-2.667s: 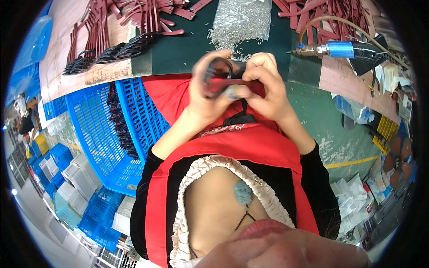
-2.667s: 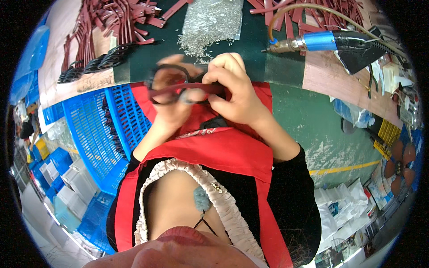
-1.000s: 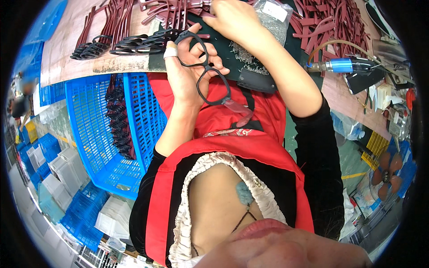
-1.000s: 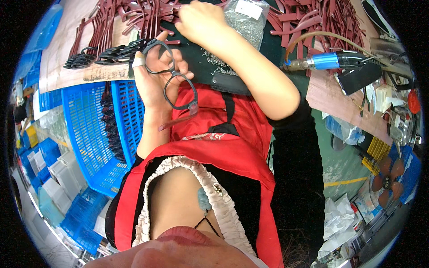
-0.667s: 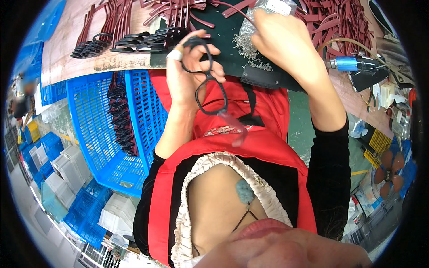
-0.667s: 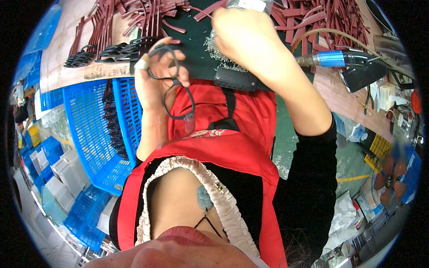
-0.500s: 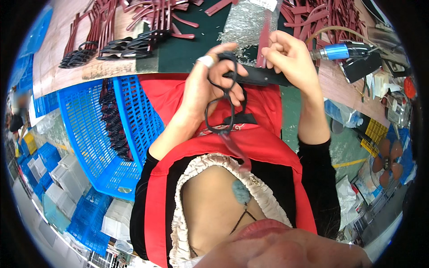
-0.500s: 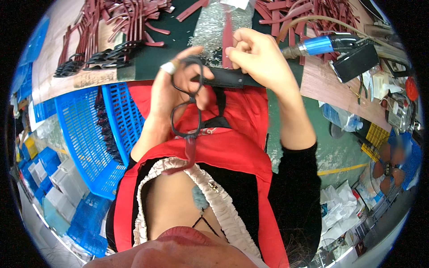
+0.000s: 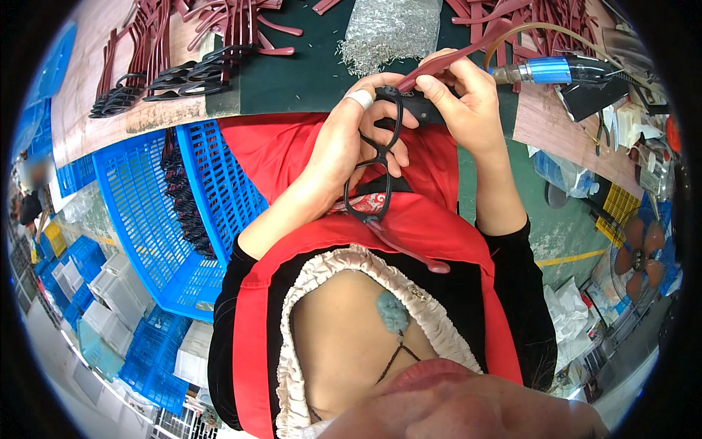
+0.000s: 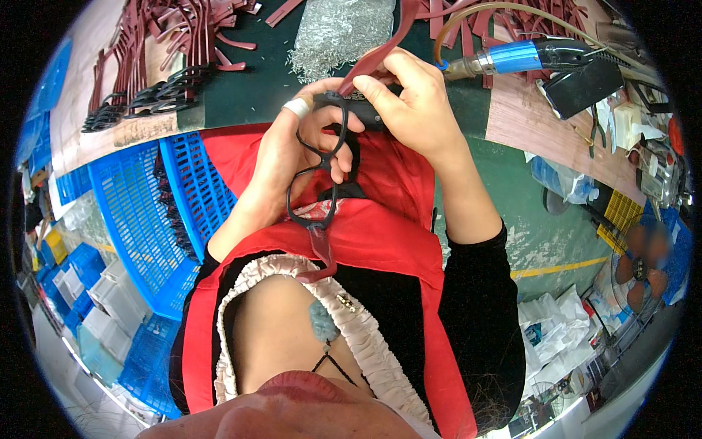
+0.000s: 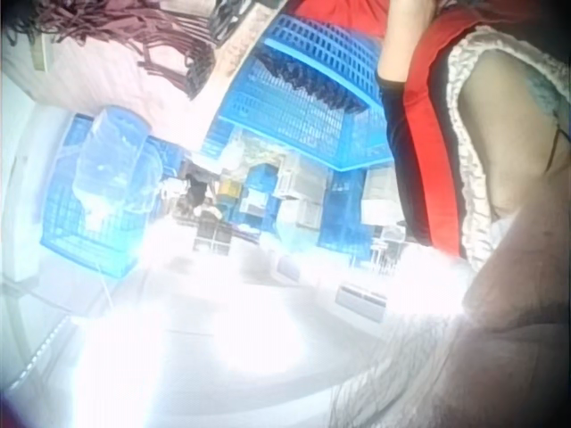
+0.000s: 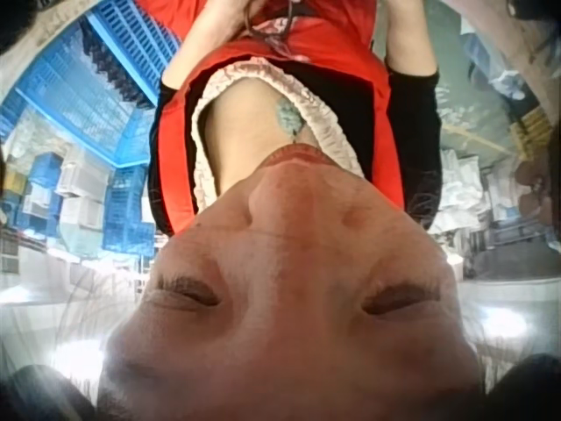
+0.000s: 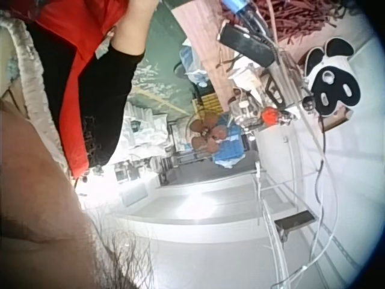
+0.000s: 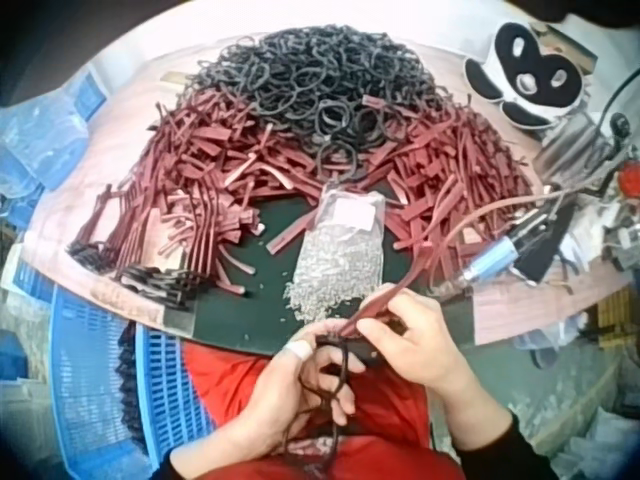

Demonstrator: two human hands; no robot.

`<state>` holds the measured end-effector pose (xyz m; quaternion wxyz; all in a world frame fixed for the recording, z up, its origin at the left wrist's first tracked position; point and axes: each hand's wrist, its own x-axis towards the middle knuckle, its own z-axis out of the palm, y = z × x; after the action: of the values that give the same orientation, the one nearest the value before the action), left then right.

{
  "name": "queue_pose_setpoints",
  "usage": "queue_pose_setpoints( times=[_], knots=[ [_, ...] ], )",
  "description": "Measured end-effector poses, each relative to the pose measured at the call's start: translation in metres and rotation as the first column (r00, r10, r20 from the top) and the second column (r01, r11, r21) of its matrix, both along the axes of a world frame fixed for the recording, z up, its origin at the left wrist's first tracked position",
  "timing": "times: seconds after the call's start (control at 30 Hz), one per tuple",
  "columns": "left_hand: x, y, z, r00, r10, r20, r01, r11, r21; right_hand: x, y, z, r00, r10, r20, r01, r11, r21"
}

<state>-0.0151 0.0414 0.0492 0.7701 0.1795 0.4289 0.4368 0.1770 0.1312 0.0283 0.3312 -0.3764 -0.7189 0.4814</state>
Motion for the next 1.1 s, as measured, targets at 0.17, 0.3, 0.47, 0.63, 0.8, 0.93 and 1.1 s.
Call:
queue_pose_setpoints(
  times=[0.17,0.3,0.47,0.63,0.8,0.93,1.1],
  knots=[
    [0.000,0.001,0.001,0.999,-0.015,-0.033,0.015,1.000,0.001,-0.002,-0.003,0.001,0.999,-0.050,-0.002,0.050,0.995,0.082],
    [0.002,0.001,0.003,0.999,-0.014,-0.052,0.013,1.000,-0.012,-0.009,-0.001,0.008,0.999,-0.013,0.034,0.006,0.982,0.189],
    [0.006,-0.004,-0.006,0.997,0.048,-0.057,-0.047,0.999,0.019,-0.013,0.004,0.008,0.992,0.050,0.112,-0.086,0.935,0.344],
    [0.008,-0.006,-0.001,0.991,0.093,-0.096,-0.081,0.989,0.121,-0.014,0.007,0.013,0.991,0.084,0.100,-0.117,0.909,0.401],
    [0.009,-0.005,-0.013,0.991,0.106,-0.079,-0.102,0.993,0.057,-0.020,0.003,0.011,0.996,0.068,0.059,-0.086,0.919,0.384],
    [0.008,0.001,-0.007,0.993,0.096,-0.067,-0.097,0.995,-0.018,-0.011,0.005,0.013,0.995,-0.098,0.003,0.078,0.806,0.587],
    [-0.012,-0.001,-0.011,0.936,0.210,0.282,-0.165,0.971,-0.176,0.099,0.048,0.013,0.509,-0.545,-0.666,0.859,0.370,0.354]
  ],
)
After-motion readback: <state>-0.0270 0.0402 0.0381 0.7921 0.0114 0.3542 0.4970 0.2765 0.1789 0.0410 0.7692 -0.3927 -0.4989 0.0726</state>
